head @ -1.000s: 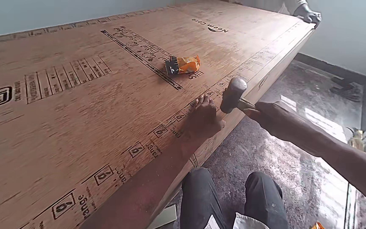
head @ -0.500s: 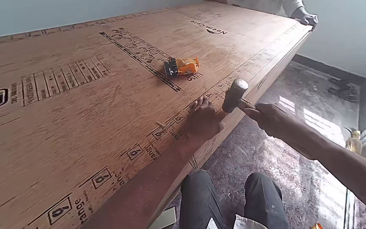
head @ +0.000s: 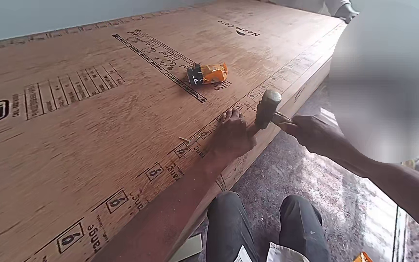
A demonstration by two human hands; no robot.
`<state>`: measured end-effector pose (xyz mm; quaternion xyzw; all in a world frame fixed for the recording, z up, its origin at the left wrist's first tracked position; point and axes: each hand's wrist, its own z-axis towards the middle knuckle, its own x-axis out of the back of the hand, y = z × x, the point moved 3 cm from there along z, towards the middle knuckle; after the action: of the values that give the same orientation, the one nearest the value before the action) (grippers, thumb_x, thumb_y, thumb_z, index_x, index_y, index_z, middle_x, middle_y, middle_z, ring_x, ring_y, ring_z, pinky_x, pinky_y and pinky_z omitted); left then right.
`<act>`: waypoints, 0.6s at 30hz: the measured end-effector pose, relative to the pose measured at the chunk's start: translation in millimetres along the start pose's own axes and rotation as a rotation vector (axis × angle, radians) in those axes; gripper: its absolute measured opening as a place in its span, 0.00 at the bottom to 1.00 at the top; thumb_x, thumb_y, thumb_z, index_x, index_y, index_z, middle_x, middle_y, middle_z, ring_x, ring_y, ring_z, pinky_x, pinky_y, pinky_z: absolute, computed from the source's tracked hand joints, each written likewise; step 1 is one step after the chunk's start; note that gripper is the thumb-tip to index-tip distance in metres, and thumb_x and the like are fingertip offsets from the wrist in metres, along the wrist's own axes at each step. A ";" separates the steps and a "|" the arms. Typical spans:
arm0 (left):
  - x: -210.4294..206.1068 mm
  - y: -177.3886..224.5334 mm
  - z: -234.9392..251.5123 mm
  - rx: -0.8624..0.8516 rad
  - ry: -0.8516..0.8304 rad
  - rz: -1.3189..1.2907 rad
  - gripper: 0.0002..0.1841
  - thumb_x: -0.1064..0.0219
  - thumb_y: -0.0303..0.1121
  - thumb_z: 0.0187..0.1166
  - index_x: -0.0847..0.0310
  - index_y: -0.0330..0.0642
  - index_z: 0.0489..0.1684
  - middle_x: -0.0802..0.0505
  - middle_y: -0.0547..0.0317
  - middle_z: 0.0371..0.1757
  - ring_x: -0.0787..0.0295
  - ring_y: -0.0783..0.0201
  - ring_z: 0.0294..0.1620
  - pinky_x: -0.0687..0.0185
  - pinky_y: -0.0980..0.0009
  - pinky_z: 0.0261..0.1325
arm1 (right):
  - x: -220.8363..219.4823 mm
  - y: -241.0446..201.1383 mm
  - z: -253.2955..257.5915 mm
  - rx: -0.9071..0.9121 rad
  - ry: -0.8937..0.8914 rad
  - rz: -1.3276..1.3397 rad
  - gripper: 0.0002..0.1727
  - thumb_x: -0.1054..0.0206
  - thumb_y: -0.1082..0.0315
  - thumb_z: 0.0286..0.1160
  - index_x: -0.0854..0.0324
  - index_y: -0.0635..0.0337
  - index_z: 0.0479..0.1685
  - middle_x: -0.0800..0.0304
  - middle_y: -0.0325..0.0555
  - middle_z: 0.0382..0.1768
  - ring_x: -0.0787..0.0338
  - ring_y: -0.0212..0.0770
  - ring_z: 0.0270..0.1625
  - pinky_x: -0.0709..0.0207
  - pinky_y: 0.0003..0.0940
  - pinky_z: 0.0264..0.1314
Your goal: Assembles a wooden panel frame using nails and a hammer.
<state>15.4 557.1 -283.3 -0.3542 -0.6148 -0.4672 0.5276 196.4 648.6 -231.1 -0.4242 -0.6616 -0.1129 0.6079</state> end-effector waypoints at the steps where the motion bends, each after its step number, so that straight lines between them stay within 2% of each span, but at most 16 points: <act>1: 1.7 -0.8 -0.3 0.015 -0.014 -0.005 0.47 0.29 0.58 0.72 0.33 0.28 0.84 0.31 0.35 0.88 0.43 0.44 0.93 0.48 0.50 0.92 | 6.0 -0.8 -2.5 0.021 0.035 0.022 0.28 0.50 0.42 0.90 0.27 0.55 0.30 0.26 0.42 0.16 0.21 0.38 0.18 0.26 0.37 0.23; 2: -0.1 -0.4 -3.0 0.016 -0.027 -0.012 0.47 0.28 0.59 0.72 0.33 0.27 0.84 0.31 0.35 0.88 0.44 0.45 0.93 0.48 0.50 0.92 | 12.3 -1.3 -12.2 0.073 0.108 0.076 0.30 0.52 0.39 0.90 0.26 0.54 0.29 0.25 0.40 0.15 0.21 0.37 0.16 0.26 0.35 0.20; 4: 0.9 -1.0 -2.1 0.012 -0.025 -0.035 0.47 0.27 0.58 0.71 0.31 0.28 0.83 0.32 0.36 0.89 0.45 0.44 0.94 0.50 0.50 0.93 | 40.0 -7.8 -32.7 0.252 0.369 0.222 0.32 0.55 0.32 0.87 0.24 0.48 0.29 0.25 0.33 0.11 0.23 0.31 0.10 0.28 0.29 0.10; 5: 0.6 -1.5 -2.3 0.005 -0.015 -0.047 0.47 0.26 0.57 0.70 0.32 0.29 0.83 0.32 0.36 0.89 0.45 0.44 0.94 0.50 0.49 0.93 | 57.6 -12.6 -41.1 0.360 0.499 0.325 0.31 0.54 0.33 0.88 0.23 0.47 0.31 0.26 0.31 0.12 0.25 0.30 0.09 0.28 0.28 0.08; 7: -1.6 -3.0 -4.4 -0.008 -0.010 -0.055 0.49 0.26 0.56 0.69 0.34 0.29 0.85 0.33 0.36 0.90 0.45 0.43 0.94 0.50 0.49 0.93 | 87.8 -21.8 -46.6 0.546 0.643 0.558 0.24 0.56 0.44 0.94 0.25 0.47 0.36 0.26 0.28 0.16 0.25 0.27 0.11 0.27 0.25 0.08; 8: -2.1 -3.4 -4.5 -0.013 -0.009 -0.057 0.49 0.25 0.56 0.68 0.35 0.29 0.86 0.33 0.36 0.90 0.45 0.43 0.94 0.49 0.49 0.93 | 94.6 -25.9 -45.0 0.586 0.674 0.634 0.21 0.58 0.50 0.94 0.26 0.48 0.35 0.25 0.28 0.16 0.23 0.28 0.12 0.24 0.25 0.09; 9: -2.4 -3.5 -4.7 -0.019 -0.010 -0.056 0.50 0.24 0.56 0.67 0.36 0.29 0.86 0.33 0.36 0.90 0.45 0.43 0.94 0.48 0.49 0.92 | 91.1 -26.4 -42.2 0.568 0.665 0.625 0.21 0.59 0.51 0.94 0.27 0.48 0.34 0.26 0.28 0.15 0.24 0.28 0.12 0.24 0.25 0.10; 10: -1.7 -4.3 -4.1 -0.025 -0.014 -0.057 0.50 0.24 0.55 0.67 0.36 0.28 0.86 0.33 0.36 0.90 0.45 0.43 0.94 0.48 0.48 0.92 | 77.3 -25.1 -37.6 0.492 0.614 0.502 0.23 0.58 0.47 0.94 0.29 0.48 0.32 0.28 0.27 0.13 0.26 0.27 0.10 0.26 0.25 0.09; 11: -0.6 -5.7 -3.3 -0.029 -0.020 -0.054 0.50 0.23 0.54 0.66 0.36 0.28 0.86 0.33 0.35 0.90 0.45 0.43 0.94 0.50 0.48 0.93 | 55.1 -22.0 -30.7 0.385 0.496 0.322 0.24 0.55 0.46 0.93 0.29 0.50 0.31 0.30 0.29 0.12 0.27 0.27 0.10 0.28 0.25 0.10; 12: -1.5 -5.7 -3.2 -0.041 -0.022 -0.045 0.50 0.22 0.52 0.65 0.35 0.27 0.85 0.32 0.34 0.89 0.45 0.43 0.94 0.51 0.48 0.93 | 29.0 -15.0 -22.1 0.249 0.313 0.147 0.25 0.52 0.46 0.93 0.29 0.53 0.28 0.31 0.35 0.11 0.28 0.33 0.11 0.33 0.31 0.14; 13: -3.0 -5.1 -2.3 -0.053 -0.015 -0.027 0.49 0.22 0.51 0.63 0.33 0.27 0.83 0.31 0.34 0.88 0.43 0.43 0.93 0.50 0.48 0.93 | 8.5 -7.3 -11.9 0.130 0.127 0.032 0.26 0.50 0.45 0.92 0.29 0.55 0.29 0.30 0.40 0.14 0.26 0.38 0.15 0.32 0.37 0.19; 14: -4.9 -3.8 -3.4 -0.061 -0.029 -0.016 0.49 0.22 0.51 0.62 0.33 0.27 0.83 0.30 0.34 0.88 0.43 0.44 0.93 0.50 0.48 0.93 | -2.1 -1.6 -7.5 0.053 0.022 -0.042 0.26 0.48 0.44 0.91 0.28 0.55 0.30 0.28 0.42 0.16 0.24 0.39 0.17 0.29 0.38 0.21; 16: -0.9 -6.8 -0.8 -0.043 -0.016 -0.008 0.49 0.22 0.52 0.64 0.33 0.28 0.84 0.32 0.35 0.89 0.44 0.45 0.94 0.50 0.51 0.93 | 11.3 -4.7 -6.9 0.065 0.046 -0.075 0.25 0.47 0.43 0.90 0.27 0.54 0.30 0.27 0.40 0.16 0.23 0.38 0.17 0.29 0.37 0.22; 18: -1.0 -6.4 -2.9 -0.040 -0.047 -0.003 0.50 0.23 0.54 0.66 0.36 0.27 0.86 0.34 0.35 0.90 0.46 0.45 0.95 0.52 0.51 0.94 | 28.7 -11.3 -25.3 0.149 0.195 0.080 0.29 0.51 0.39 0.90 0.26 0.52 0.28 0.26 0.38 0.11 0.23 0.35 0.12 0.29 0.33 0.14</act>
<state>10.6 552.4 -285.6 -0.3747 -0.6179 -0.4718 0.5051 209.4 637.1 -195.1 -0.3909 -0.5886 -0.0799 0.7031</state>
